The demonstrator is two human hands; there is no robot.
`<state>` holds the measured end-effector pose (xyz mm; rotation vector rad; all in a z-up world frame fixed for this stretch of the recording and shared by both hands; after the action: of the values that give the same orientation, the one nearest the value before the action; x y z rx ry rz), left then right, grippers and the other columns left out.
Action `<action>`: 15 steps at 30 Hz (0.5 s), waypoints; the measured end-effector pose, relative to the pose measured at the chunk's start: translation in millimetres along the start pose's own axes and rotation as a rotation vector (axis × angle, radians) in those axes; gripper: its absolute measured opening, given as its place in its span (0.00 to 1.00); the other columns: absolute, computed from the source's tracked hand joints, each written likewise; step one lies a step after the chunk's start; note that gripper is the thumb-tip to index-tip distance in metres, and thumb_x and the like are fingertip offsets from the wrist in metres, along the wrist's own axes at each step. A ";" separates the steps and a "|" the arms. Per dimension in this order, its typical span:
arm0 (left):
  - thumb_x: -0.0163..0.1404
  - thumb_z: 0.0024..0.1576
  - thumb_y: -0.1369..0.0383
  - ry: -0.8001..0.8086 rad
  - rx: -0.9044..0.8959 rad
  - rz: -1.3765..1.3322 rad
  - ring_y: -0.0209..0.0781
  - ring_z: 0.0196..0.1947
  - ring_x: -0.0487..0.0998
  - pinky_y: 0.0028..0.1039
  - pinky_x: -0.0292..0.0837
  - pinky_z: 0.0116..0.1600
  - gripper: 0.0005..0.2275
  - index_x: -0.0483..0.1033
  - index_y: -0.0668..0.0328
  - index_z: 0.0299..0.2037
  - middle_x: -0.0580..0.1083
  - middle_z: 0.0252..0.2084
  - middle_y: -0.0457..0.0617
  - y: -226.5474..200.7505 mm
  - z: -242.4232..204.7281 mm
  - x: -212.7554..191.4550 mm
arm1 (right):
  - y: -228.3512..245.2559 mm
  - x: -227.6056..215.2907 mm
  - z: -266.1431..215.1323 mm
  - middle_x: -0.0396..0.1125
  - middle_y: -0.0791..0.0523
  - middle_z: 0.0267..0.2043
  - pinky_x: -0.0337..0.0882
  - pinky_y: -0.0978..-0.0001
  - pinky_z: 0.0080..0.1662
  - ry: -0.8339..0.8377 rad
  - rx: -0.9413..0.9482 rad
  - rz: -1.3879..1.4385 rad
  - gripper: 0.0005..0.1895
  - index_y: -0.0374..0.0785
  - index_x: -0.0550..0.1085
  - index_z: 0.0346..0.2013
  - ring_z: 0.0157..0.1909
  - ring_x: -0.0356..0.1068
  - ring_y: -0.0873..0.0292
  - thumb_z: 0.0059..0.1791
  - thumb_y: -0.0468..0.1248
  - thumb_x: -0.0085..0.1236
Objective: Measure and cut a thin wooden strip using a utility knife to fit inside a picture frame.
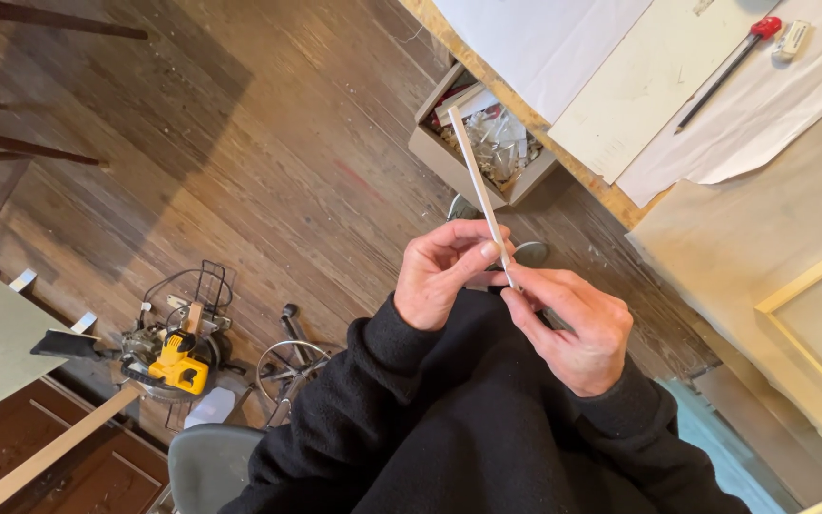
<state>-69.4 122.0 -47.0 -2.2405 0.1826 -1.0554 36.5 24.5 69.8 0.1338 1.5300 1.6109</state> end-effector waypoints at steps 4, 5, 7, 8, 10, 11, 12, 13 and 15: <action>0.60 0.63 0.77 0.001 -0.002 0.005 0.49 0.43 0.87 0.44 0.90 0.44 0.12 0.79 0.81 0.52 0.82 0.44 0.66 -3.3 3.0 1.7 | -4.1 -2.1 -2.8 0.78 0.49 0.33 0.79 0.70 0.30 -0.028 -0.002 0.016 0.08 0.31 0.84 0.38 0.25 0.75 0.58 0.46 0.23 0.72; 0.60 0.63 0.76 -0.002 -0.001 -0.002 0.49 0.42 0.87 0.43 0.90 0.44 0.12 0.79 0.81 0.52 0.82 0.44 0.65 -4.4 3.7 2.1 | -5.9 -1.4 -2.3 0.79 0.50 0.34 0.79 0.70 0.31 -0.013 0.033 0.065 0.08 0.32 0.83 0.38 0.26 0.76 0.59 0.46 0.23 0.72; 0.60 0.63 0.76 -0.006 -0.002 -0.008 0.48 0.42 0.87 0.43 0.90 0.43 0.12 0.79 0.81 0.52 0.82 0.44 0.65 -2.9 3.7 -0.1 | -11.0 -1.9 -1.2 0.79 0.50 0.35 0.80 0.70 0.33 0.004 0.070 0.115 0.08 0.33 0.83 0.39 0.27 0.77 0.59 0.46 0.24 0.72; 0.60 0.63 0.77 -0.011 -0.009 -0.011 0.50 0.42 0.87 0.44 0.90 0.43 0.12 0.79 0.81 0.53 0.82 0.44 0.66 -0.7 3.7 -3.2 | -14.1 -2.6 0.0 0.79 0.50 0.35 0.80 0.68 0.33 0.005 0.059 0.107 0.09 0.32 0.83 0.40 0.28 0.77 0.58 0.46 0.23 0.71; 0.60 0.62 0.77 -0.019 -0.019 -0.014 0.51 0.42 0.87 0.44 0.90 0.44 0.12 0.79 0.82 0.53 0.82 0.45 0.67 2.8 4.5 -7.9 | -17.8 -2.6 3.4 0.79 0.49 0.35 0.80 0.67 0.33 0.008 0.053 0.100 0.09 0.31 0.84 0.41 0.28 0.77 0.56 0.47 0.22 0.71; 0.60 0.62 0.77 -0.025 -0.021 -0.013 0.50 0.42 0.87 0.44 0.90 0.44 0.12 0.79 0.81 0.53 0.82 0.45 0.67 3.9 5.3 -9.5 | -17.1 -1.1 5.8 0.79 0.50 0.35 0.80 0.66 0.33 0.030 0.025 0.063 0.08 0.32 0.84 0.39 0.28 0.77 0.55 0.47 0.22 0.70; 0.60 0.62 0.77 -0.030 -0.021 -0.012 0.50 0.41 0.87 0.43 0.90 0.44 0.12 0.79 0.81 0.53 0.82 0.45 0.67 4.6 6.8 -11.4 | -16.7 0.8 8.8 0.79 0.50 0.36 0.79 0.65 0.32 0.052 -0.005 0.027 0.06 0.32 0.84 0.37 0.28 0.78 0.53 0.48 0.22 0.70; 0.60 0.62 0.77 -0.033 -0.023 -0.011 0.50 0.41 0.87 0.43 0.90 0.44 0.12 0.79 0.81 0.53 0.82 0.45 0.67 5.4 7.4 -13.5 | -19.0 2.9 7.4 0.79 0.50 0.36 0.79 0.65 0.32 0.053 -0.003 0.029 0.06 0.32 0.84 0.37 0.28 0.78 0.53 0.48 0.22 0.70; 0.60 0.62 0.77 -0.047 -0.034 -0.028 0.50 0.41 0.87 0.43 0.90 0.43 0.13 0.79 0.81 0.53 0.82 0.45 0.67 6.9 10.7 -18.3 | -25.6 8.3 5.9 0.78 0.54 0.35 0.79 0.67 0.32 0.070 0.014 -0.002 0.06 0.36 0.84 0.38 0.27 0.75 0.57 0.49 0.24 0.70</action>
<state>-72.8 128.9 -68.0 -2.3023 0.1513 -1.0206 48.1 30.4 45.6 0.0842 1.5937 1.6185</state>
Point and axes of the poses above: each hand's wrist, its own z-axis towards the middle knuckle, its own x-axis out of the palm, y = z × x, the point moved 4 cm from there along z, towards the middle knuckle
